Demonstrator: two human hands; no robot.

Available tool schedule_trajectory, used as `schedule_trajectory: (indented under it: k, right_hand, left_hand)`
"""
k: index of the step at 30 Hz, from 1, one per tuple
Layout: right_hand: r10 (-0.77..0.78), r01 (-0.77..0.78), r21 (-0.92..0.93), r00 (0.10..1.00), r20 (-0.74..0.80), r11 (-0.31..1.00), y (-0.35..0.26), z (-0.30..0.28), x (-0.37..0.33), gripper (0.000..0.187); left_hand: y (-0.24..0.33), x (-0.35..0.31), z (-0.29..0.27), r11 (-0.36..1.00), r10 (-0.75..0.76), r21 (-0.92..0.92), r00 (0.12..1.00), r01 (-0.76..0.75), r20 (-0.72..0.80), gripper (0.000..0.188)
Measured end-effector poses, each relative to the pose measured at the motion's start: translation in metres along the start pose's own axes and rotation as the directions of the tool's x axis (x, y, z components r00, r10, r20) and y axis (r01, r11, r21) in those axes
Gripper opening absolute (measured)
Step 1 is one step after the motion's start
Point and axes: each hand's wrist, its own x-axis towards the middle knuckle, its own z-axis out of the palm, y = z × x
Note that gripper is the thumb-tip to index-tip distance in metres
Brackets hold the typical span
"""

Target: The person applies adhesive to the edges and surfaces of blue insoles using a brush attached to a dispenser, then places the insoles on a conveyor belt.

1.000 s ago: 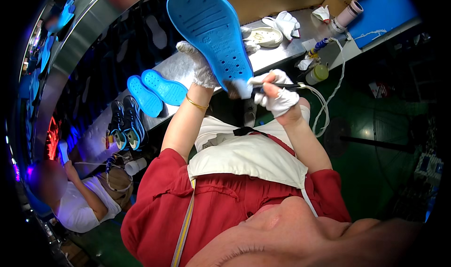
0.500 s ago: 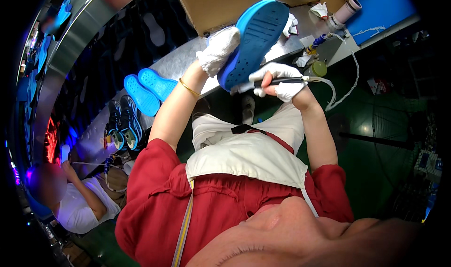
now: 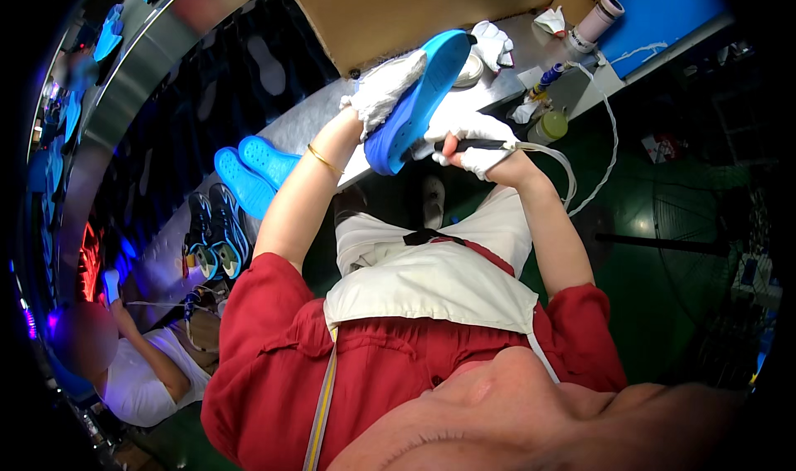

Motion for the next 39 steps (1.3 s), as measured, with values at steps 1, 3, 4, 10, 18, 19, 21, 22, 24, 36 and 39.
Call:
schedule_trajectory:
  k: [1, 3, 4, 10, 18, 19, 21, 22, 24, 36, 39]
  right_hand:
    - [0.007, -0.008, 0.059, 1.000, 0.011, 0.998, -0.003, -0.004, 0.000, 0.013]
    - [0.116, -0.112, 0.249, 0.993, -0.003, 0.962, -0.006, -0.010, 0.001, 0.011]
    - [0.222, -0.199, 0.379, 0.975, -0.019, 0.904, -0.006, -0.012, 0.002, 0.011]
    - [0.123, -0.122, 0.072, 0.992, -0.014, 0.990, -0.008, -0.022, -0.001, 0.011]
    - [0.013, 0.067, 0.343, 0.974, -0.227, 0.937, -0.018, -0.024, -0.012, 0.014]
    - [-0.022, 0.121, 0.357, 0.962, -0.271, 0.926, -0.009, -0.020, -0.013, 0.013]
    - [0.055, 0.075, 0.384, 0.947, -0.317, 0.920, -0.017, -0.014, -0.016, 0.013]
    - [0.119, 0.027, 0.394, 0.933, -0.340, 0.919, -0.020, -0.011, -0.018, 0.014]
    - [0.162, 0.028, 0.437, 0.905, -0.392, 0.899, -0.017, -0.004, -0.016, 0.017]
    - [-0.130, 0.089, -0.120, 0.906, -0.403, 0.989, -0.024, 0.029, -0.007, 0.013]
    - [-0.019, 0.097, 0.136, 0.876, -0.482, 0.986, -0.024, 0.028, -0.008, 0.020]
  left_hand:
    - [-0.002, -0.002, 0.000, 0.997, 0.061, 0.042, 0.998, -0.061, 0.001, 0.070]
    - [0.000, -0.003, 0.000, 0.994, 0.088, 0.071, 0.996, -0.087, -0.008, 0.071]
    - [0.000, -0.004, 0.001, 0.992, 0.098, 0.086, 0.995, -0.096, -0.010, 0.071]
    - [0.005, -0.016, -0.001, 0.987, -0.089, -0.134, 0.996, 0.085, -0.027, 0.074]
    - [-0.007, -0.034, -0.050, 0.721, 0.070, -0.692, 0.990, 0.036, 0.124, 0.095]
    - [-0.007, -0.045, -0.026, 0.649, 0.005, -0.756, 0.993, 0.089, 0.121, 0.093]
    - [-0.038, -0.049, -0.020, 0.474, 0.031, -0.851, 0.962, 0.225, 0.272, 0.078]
    - [-0.057, -0.049, -0.018, 0.463, 0.070, -0.851, 0.947, 0.248, 0.314, 0.071]
    - [-0.068, -0.060, 0.007, 0.538, 0.149, -0.840, 0.975, 0.062, 0.168, 0.064]
    - [-0.063, -0.058, 0.069, 0.529, 0.086, -0.848, 0.996, -0.033, 0.015, 0.067]
    - [-0.087, -0.051, 0.051, 0.508, 0.166, -0.862, 0.981, 0.002, 0.100, 0.081]
